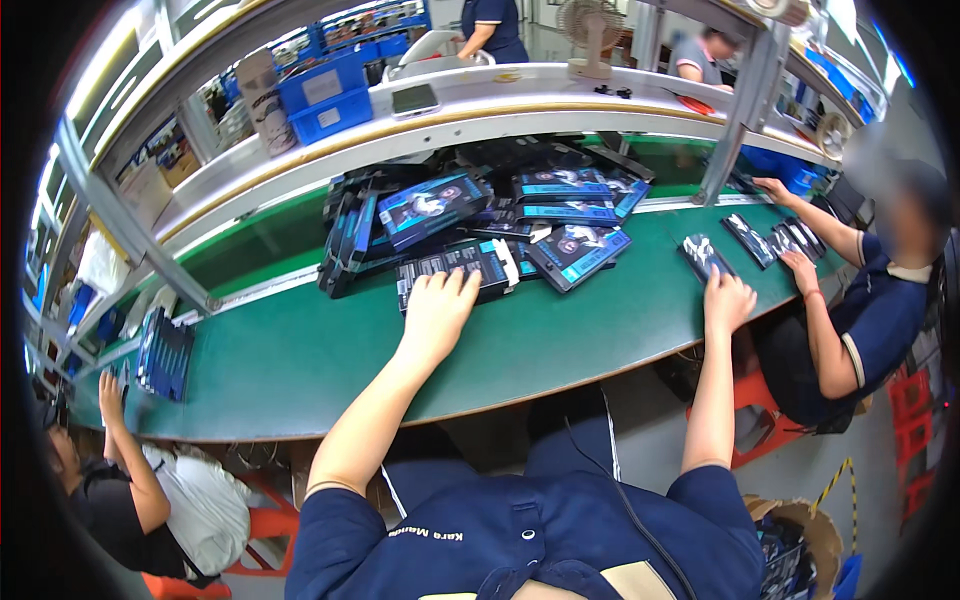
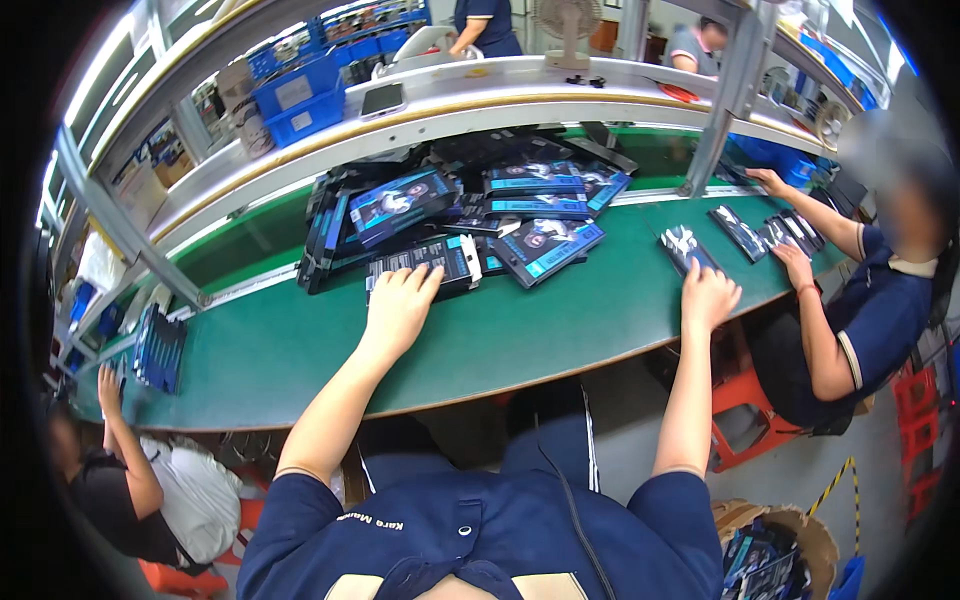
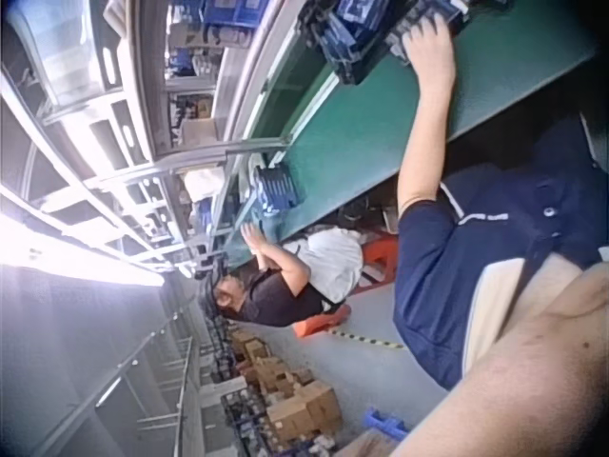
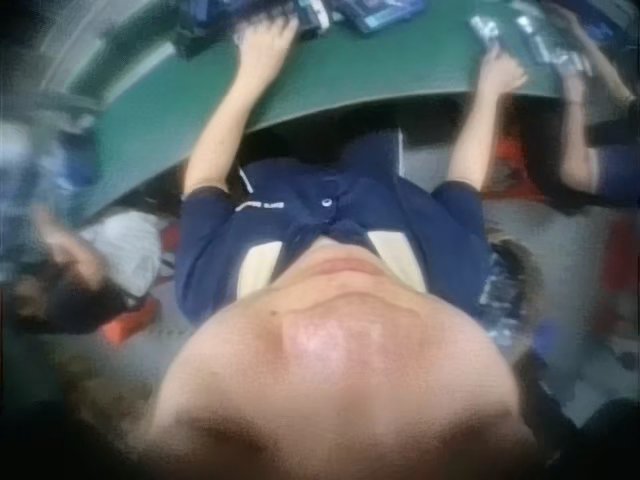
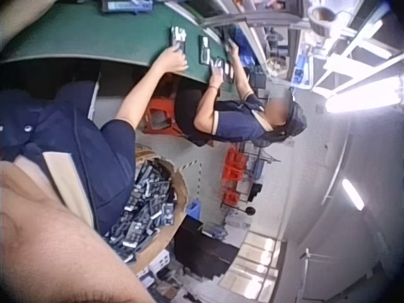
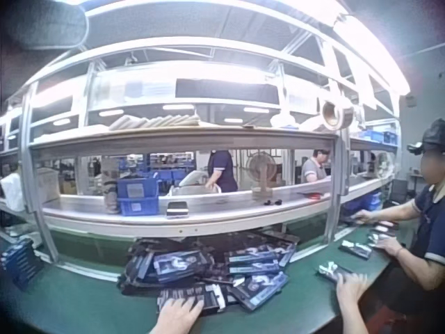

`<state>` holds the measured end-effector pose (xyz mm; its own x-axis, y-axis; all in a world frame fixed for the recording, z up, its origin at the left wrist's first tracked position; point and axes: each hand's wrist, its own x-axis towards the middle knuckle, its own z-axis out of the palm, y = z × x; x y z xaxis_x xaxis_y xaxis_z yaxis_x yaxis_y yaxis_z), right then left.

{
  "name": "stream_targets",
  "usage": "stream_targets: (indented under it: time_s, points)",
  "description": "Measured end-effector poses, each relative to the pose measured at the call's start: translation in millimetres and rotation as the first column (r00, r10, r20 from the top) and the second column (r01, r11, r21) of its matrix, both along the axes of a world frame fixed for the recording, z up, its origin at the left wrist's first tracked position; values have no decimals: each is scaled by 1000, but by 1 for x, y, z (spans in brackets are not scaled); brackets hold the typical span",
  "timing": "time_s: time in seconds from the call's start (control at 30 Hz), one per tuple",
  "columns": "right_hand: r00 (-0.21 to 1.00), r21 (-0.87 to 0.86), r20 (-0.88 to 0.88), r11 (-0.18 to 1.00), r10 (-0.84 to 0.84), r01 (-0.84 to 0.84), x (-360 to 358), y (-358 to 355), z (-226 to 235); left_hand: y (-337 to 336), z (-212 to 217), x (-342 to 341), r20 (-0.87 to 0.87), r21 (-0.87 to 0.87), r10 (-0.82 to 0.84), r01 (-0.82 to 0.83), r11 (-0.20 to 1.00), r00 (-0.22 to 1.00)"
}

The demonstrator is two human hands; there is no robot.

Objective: Packaging or inspecting product boxes on an assembly line.

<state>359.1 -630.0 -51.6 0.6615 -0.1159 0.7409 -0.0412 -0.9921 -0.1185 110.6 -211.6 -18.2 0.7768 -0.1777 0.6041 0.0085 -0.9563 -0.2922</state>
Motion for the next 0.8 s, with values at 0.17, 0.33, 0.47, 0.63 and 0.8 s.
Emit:
stream_targets:
  time_s: [0.17, 0.33, 0.47, 0.63, 0.8]
  points:
    - [994, 698, 51, 708, 100, -107, -13, -99, -78, -61, 25, -54, -141, -203, -257, 226, 953, 956]
    - [788, 966, -137, 258, 601, -29, -119, -26, 7, -70, 12, -63, -446, -522, -39, -224, 823, 894]
    - [599, 897, 254, 47, 759, -440, -167, 68, 37, -83, 24, -48, -467, -610, -152, -193, 769, 871]
    - [474, 933, 359, -316, 804, -171, -164, 115, 49, -92, 58, -70, -348, -776, -226, -144, 614, 910]
    - [206, 825, 308, -368, 929, 429, -183, 129, 11, -83, 43, -74, 251, -776, -415, 437, 454, 875]
